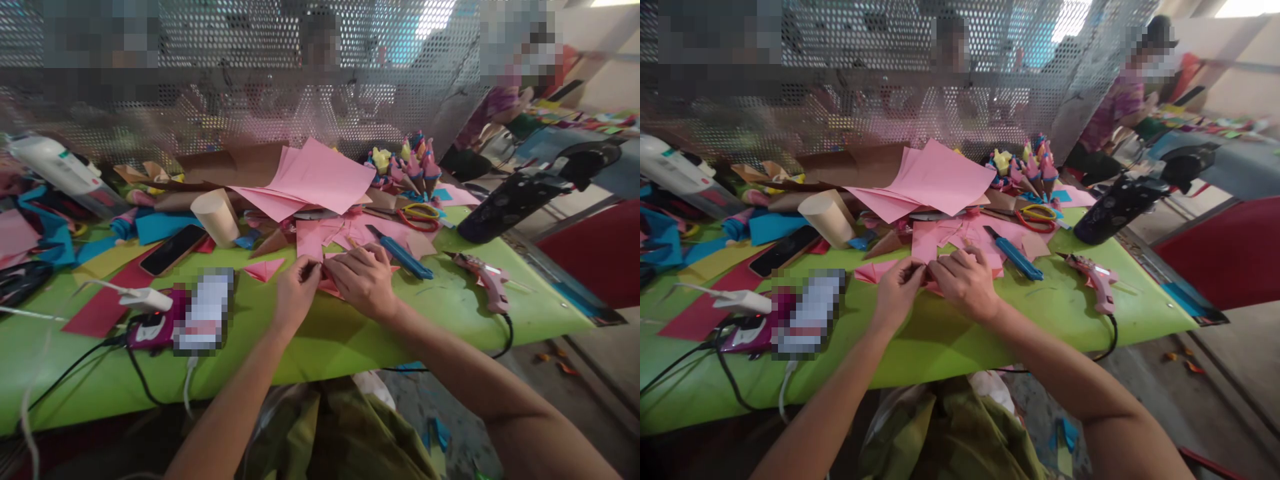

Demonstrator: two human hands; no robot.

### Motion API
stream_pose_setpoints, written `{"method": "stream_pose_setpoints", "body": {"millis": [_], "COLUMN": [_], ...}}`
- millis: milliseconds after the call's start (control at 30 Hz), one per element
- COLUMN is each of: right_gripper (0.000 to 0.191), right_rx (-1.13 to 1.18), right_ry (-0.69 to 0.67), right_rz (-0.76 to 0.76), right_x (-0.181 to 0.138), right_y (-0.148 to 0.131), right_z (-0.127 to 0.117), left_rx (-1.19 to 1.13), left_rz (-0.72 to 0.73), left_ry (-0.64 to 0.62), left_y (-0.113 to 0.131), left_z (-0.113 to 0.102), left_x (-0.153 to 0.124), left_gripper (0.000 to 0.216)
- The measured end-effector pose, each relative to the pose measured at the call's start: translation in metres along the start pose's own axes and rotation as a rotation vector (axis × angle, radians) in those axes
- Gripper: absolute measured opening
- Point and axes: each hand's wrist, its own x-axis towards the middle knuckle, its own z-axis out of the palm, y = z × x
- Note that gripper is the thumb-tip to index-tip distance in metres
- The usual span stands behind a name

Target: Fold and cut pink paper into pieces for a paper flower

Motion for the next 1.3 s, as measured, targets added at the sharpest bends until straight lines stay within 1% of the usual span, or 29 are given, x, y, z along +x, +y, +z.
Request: {"method": "stream_pose_setpoints", "body": {"millis": [233, 433, 667, 800, 900, 1033, 1100, 1167, 1233, 1300], "right_gripper": [0.015, 0.017, 0.018, 0.017, 0.018, 0.017, 0.016, 0.017, 0.021, 0.026], "right_rx": [0.041, 0.062, -0.023, -0.041, -0.031, 0.039, 0.099, 0.204, 0.39, 0.654], "right_ry": [0.002, -0.033, -0.023, 0.02, -0.007, -0.029, -0.03, -0.044, -0.065, -0.088], "right_rz": [-0.018, -0.001, -0.057, -0.08, -0.066, -0.026, 0.01, 0.092, 0.236, 0.435], "right_x": [-0.002, -0.002, -0.003, -0.003, -0.003, -0.002, -0.001, 0.001, 0.003, 0.006], "right_y": [-0.001, -0.002, -0.004, -0.005, -0.007, -0.011, -0.012, -0.01, -0.003, 0.009], "right_z": [0.001, 0.002, 0.004, 0.004, 0.003, -0.001, -0.004, -0.008, -0.011, -0.016], "left_rx": [-0.004, -0.016, -0.043, -0.038, -0.038, -0.014, 0.04, 0.129, 0.238, 0.336], "left_rz": [-0.026, -0.05, -0.074, -0.081, -0.091, -0.095, -0.068, -0.031, 0.011, 0.061], "left_ry": [0.013, 0.008, 0.017, 0.032, 0.038, 0.032, 0.039, 0.055, 0.066, 0.063], "left_y": [-0.002, -0.003, -0.003, 0.001, 0.0, -0.005, -0.005, -0.003, 0.0, 0.004], "left_z": [0.0, 0.0, -0.001, -0.003, -0.003, -0.003, -0.004, -0.005, -0.007, -0.009], "left_x": [0.0, 0.001, 0.001, 0.0, 0.001, 0.002, 0.002, 0.0, -0.001, -0.003], "left_gripper": [0.011, 0.01, 0.012, 0.019, 0.026, 0.023, 0.022, 0.021, 0.02, 0.019]}}
